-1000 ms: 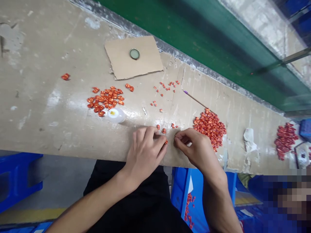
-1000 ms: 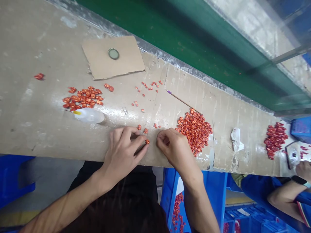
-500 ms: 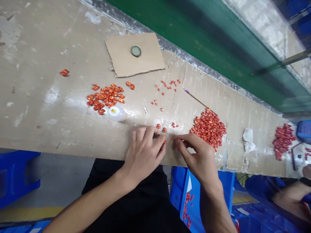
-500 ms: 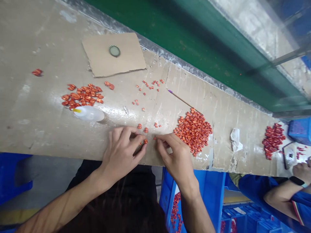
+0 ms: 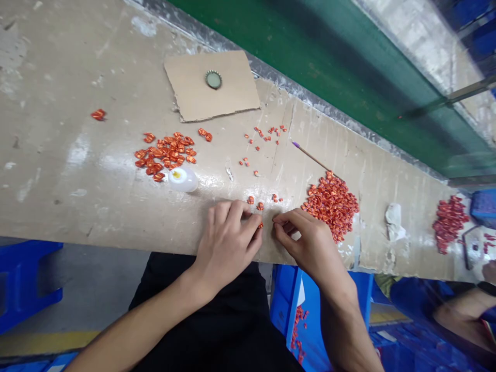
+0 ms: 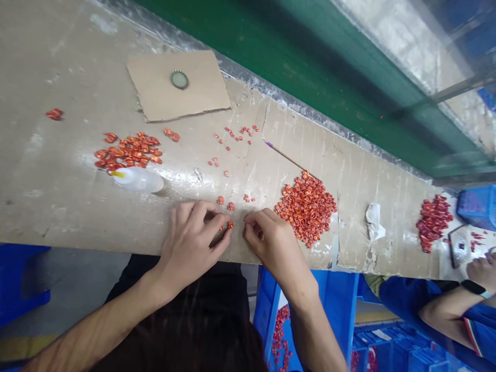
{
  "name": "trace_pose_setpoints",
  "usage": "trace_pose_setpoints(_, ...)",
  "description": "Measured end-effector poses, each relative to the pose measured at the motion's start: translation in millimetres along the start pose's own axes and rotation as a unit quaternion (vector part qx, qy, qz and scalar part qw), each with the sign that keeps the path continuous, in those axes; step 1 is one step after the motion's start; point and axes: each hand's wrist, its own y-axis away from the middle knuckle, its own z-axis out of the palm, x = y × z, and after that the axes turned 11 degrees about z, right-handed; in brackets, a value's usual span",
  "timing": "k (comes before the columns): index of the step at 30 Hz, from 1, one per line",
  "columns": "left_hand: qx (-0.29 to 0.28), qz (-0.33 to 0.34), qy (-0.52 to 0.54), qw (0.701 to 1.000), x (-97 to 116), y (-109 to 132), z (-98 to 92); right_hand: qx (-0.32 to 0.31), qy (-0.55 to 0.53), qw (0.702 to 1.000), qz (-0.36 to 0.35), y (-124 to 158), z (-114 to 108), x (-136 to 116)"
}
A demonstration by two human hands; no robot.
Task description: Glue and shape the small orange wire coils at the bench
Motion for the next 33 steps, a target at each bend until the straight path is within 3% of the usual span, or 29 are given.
trace_pose_setpoints(12, 0.001, 0.004, -0.005, 1.0, 0, 0, 0.2, 0.013, -0.002, 1.0, -0.006, 4, 11, 0)
trace_pose_setpoints(17, 0.003, 0.007, 0.0, 1.0, -1, 0, -0.2, 0.049, -0.085, 0.994, 0.054, 5, 2, 1)
trace_pose_setpoints(21, 0.003, 0.006, 0.007, 1.0, 0, 1, 1.6, 0.047, -0.205, 0.971, 0.113, 7, -5, 4)
trace_pose_setpoints(27, 0.025, 0.014, 0.081, 0.996, -4, 1, -6.7, -0.084, -0.39, 0.903, 0.157, 8, 6, 1)
trace_pose_setpoints(30, 0.054, 0.022, 0.216, 0.975, -3, 1, -22.2, -0.2, -0.514, 0.82, 0.153, 15, 20, -1)
trace_pose_setpoints(33, 0.076, 0.016, 0.366, 0.928, 5, 1, -37.1, -0.293, -0.58, 0.742, 0.161, 26, 37, -1)
